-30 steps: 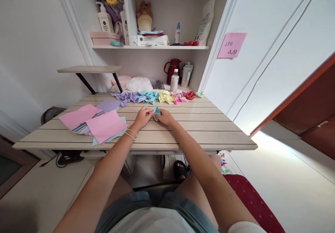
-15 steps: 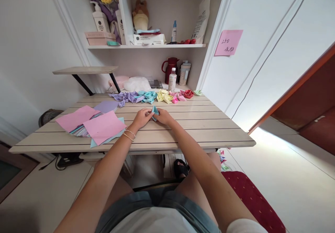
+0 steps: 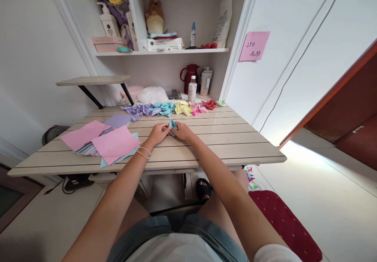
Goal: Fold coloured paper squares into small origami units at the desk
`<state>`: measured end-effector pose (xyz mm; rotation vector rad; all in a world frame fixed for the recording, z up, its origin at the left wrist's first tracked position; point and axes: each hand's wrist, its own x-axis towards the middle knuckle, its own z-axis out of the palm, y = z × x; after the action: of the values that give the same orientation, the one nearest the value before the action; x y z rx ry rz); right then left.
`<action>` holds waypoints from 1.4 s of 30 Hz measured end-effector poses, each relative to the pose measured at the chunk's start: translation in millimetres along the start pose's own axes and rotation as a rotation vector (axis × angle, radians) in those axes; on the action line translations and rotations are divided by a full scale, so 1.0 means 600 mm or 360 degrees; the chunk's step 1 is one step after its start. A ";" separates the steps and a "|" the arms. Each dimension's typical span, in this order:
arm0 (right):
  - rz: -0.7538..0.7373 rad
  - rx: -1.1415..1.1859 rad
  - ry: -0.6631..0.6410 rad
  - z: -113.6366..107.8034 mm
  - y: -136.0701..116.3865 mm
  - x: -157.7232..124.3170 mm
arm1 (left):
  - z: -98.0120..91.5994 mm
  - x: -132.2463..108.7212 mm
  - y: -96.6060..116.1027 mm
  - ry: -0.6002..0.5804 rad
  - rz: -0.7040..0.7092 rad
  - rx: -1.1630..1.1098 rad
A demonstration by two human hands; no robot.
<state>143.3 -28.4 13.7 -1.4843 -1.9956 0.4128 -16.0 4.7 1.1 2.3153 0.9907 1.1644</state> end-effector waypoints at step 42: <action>-0.0137 0.0059 0.0025 -0.006 -0.002 -0.001 | -0.010 0.002 0.006 0.0122 -0.0115 0.0220</action>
<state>145.1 -29.6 17.0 -1.3694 -2.0205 0.3984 -18.9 2.9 7.7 2.3331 1.2074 1.1982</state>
